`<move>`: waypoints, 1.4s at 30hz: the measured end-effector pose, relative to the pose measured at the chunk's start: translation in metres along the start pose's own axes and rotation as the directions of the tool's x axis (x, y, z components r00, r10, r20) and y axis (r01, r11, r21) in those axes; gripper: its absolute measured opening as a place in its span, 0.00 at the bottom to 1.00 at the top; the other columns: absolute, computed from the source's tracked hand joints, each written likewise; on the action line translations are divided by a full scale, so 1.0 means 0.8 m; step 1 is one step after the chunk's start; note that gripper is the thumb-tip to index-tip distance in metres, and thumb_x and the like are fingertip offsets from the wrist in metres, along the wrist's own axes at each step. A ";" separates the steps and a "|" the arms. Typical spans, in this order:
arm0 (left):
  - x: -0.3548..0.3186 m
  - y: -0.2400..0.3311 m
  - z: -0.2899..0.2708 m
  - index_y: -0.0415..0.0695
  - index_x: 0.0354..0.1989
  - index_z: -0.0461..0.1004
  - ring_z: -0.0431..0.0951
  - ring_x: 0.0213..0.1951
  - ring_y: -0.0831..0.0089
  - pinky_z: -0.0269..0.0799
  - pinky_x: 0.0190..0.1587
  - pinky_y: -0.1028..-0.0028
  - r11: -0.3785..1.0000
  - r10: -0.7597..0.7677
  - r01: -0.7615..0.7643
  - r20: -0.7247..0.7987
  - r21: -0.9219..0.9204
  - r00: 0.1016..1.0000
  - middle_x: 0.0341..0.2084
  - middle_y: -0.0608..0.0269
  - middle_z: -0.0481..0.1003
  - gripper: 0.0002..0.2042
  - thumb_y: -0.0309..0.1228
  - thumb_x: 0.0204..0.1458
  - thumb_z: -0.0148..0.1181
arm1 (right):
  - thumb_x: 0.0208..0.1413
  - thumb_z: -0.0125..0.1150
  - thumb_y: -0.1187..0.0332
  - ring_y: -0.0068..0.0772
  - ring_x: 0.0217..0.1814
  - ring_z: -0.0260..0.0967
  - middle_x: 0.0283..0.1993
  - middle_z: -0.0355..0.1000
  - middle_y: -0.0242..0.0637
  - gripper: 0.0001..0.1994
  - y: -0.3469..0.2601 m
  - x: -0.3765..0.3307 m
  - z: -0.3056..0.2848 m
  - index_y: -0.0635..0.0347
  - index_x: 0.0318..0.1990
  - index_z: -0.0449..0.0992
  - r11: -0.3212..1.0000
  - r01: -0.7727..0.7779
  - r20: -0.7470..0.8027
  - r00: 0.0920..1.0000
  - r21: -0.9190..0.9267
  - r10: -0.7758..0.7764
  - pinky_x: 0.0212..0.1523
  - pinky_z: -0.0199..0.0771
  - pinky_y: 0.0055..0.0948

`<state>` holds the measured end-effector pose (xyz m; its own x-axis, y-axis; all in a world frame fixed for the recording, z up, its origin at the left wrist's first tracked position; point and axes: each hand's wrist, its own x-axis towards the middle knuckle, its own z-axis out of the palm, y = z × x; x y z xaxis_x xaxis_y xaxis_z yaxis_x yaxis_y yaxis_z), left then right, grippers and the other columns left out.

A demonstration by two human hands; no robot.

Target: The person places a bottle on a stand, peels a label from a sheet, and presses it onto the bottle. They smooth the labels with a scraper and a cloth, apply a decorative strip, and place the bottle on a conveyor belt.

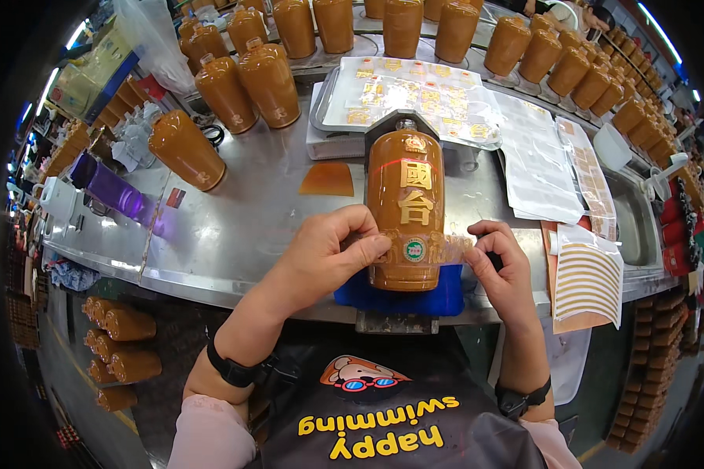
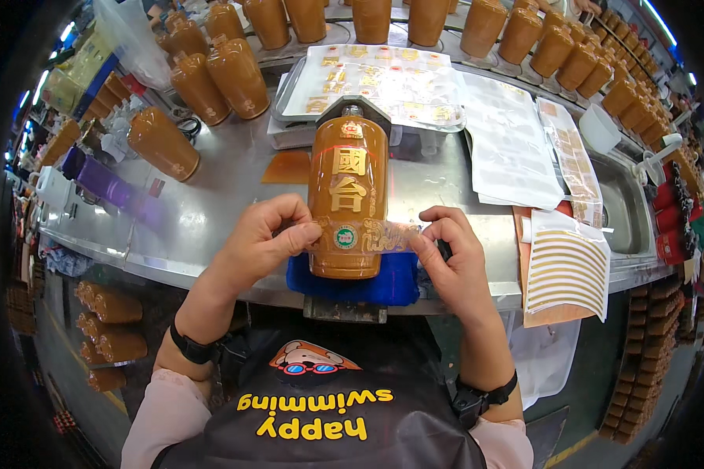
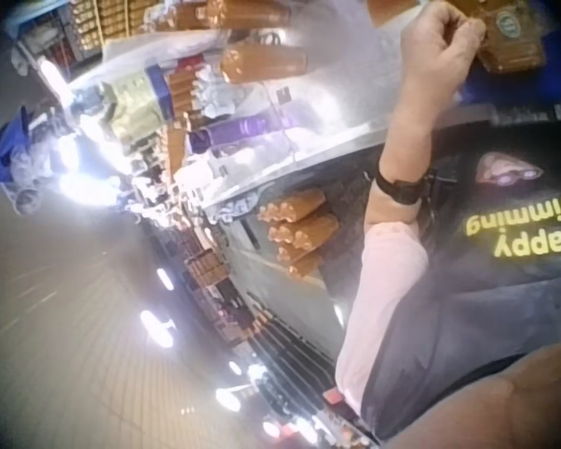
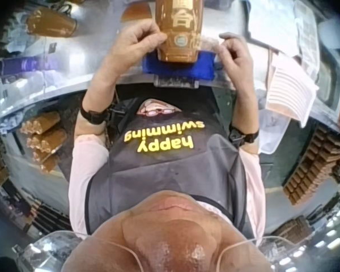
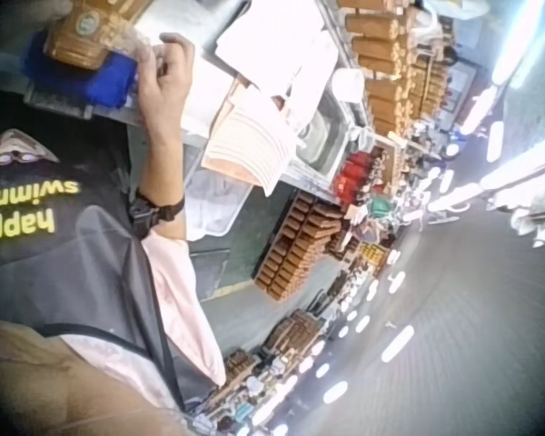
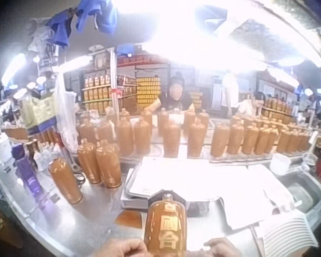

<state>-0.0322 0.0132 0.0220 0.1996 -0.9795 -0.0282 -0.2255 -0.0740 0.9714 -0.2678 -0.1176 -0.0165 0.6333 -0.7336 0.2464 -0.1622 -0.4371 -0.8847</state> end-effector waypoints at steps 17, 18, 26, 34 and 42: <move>0.000 0.004 -0.003 0.39 0.28 0.71 0.65 0.24 0.85 0.62 0.26 0.79 1.000 0.007 -0.008 0.023 0.008 1.000 0.18 0.70 0.70 0.11 0.34 0.55 0.60 | 0.55 0.62 0.70 0.28 0.47 0.65 0.46 0.69 0.40 0.09 -0.009 -0.010 -0.011 0.63 0.27 0.70 0.991 -0.070 -0.025 0.997 0.113 0.073 0.49 0.63 0.25; -0.001 0.004 -0.003 0.39 0.28 0.71 0.64 0.24 0.85 0.61 0.26 0.79 0.999 0.012 -0.011 0.025 -0.036 1.000 0.18 0.71 0.70 0.11 0.34 0.55 0.60 | 0.55 0.62 0.70 0.27 0.47 0.64 0.47 0.69 0.40 0.09 -0.010 -0.011 -0.013 0.62 0.27 0.69 0.982 -0.086 -0.022 0.996 0.168 0.091 0.49 0.62 0.24; 0.001 0.010 -0.001 0.39 0.28 0.71 0.64 0.24 0.86 0.61 0.26 0.79 1.000 -0.007 0.007 0.029 -0.002 1.000 0.19 0.72 0.70 0.10 0.34 0.55 0.60 | 0.55 0.61 0.70 0.26 0.47 0.63 0.47 0.69 0.40 0.09 -0.016 -0.011 -0.023 0.62 0.27 0.69 0.987 -0.075 -0.018 0.997 0.140 0.078 0.49 0.61 0.24; 0.000 0.003 -0.003 0.39 0.28 0.71 0.64 0.23 0.85 0.61 0.25 0.78 1.000 -0.007 0.007 0.011 0.022 1.000 0.18 0.70 0.71 0.11 0.34 0.55 0.60 | 0.55 0.62 0.70 0.28 0.48 0.64 0.47 0.69 0.41 0.09 -0.013 -0.007 -0.017 0.62 0.28 0.69 0.994 -0.025 -0.005 1.000 0.104 0.026 0.50 0.62 0.25; 0.000 0.000 -0.001 0.39 0.27 0.71 0.65 0.23 0.84 0.61 0.25 0.78 0.998 0.011 -0.010 -0.007 0.057 1.000 0.18 0.69 0.70 0.11 0.34 0.55 0.60 | 0.55 0.61 0.71 0.30 0.48 0.64 0.46 0.69 0.41 0.09 -0.010 -0.010 -0.015 0.62 0.27 0.69 0.995 -0.025 -0.015 1.000 0.099 0.026 0.51 0.62 0.26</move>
<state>-0.0315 0.0131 0.0218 0.2042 -0.9788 -0.0159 -0.2818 -0.0743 0.9566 -0.2807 -0.1149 -0.0068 0.6171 -0.7528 0.2289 -0.1024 -0.3652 -0.9253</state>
